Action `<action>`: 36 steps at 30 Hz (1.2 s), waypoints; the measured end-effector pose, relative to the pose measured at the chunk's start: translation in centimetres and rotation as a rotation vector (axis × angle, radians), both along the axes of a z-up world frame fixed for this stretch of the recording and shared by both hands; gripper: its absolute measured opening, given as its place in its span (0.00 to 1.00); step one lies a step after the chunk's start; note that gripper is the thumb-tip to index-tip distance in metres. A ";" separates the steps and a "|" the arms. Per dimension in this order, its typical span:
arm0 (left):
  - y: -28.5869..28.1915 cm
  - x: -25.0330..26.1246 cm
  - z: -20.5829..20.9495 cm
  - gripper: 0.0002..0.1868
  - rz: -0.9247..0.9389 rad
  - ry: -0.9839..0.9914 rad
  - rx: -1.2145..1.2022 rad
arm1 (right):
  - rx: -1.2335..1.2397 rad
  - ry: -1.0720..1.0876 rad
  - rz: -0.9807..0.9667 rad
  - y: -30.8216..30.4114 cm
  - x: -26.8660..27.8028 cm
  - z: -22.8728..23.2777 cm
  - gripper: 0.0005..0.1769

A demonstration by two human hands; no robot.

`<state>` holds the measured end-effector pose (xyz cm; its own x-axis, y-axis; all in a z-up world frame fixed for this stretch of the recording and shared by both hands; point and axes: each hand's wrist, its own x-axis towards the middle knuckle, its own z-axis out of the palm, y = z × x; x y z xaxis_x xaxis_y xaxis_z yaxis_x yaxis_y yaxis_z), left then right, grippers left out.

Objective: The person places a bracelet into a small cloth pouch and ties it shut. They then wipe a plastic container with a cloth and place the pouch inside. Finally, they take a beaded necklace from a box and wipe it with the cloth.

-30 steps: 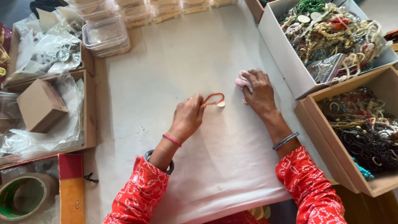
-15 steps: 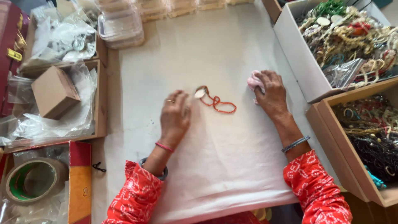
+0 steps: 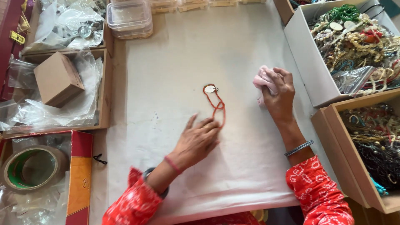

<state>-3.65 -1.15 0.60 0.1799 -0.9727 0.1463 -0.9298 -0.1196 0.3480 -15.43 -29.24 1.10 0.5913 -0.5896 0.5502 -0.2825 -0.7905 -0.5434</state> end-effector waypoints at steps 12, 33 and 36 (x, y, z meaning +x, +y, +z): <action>4.2 0.8 -1.5 0.21 0.191 -0.045 -0.242 | -0.019 -0.055 0.355 8.8 2.7 1.7 0.29; 4.8 1.6 -2.4 0.10 0.223 0.061 -0.317 | 0.337 -0.036 0.277 8.7 3.3 2.2 0.10; 4.8 1.7 -2.0 0.10 0.215 0.060 -0.306 | -0.284 -0.023 0.692 11.3 4.7 0.3 0.14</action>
<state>-1.92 3.62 -1.41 0.3919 -0.8248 0.4077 -0.8719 -0.1915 0.4507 -10.78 -17.98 1.44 0.7622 0.0792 0.6424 0.3390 -0.8944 -0.2919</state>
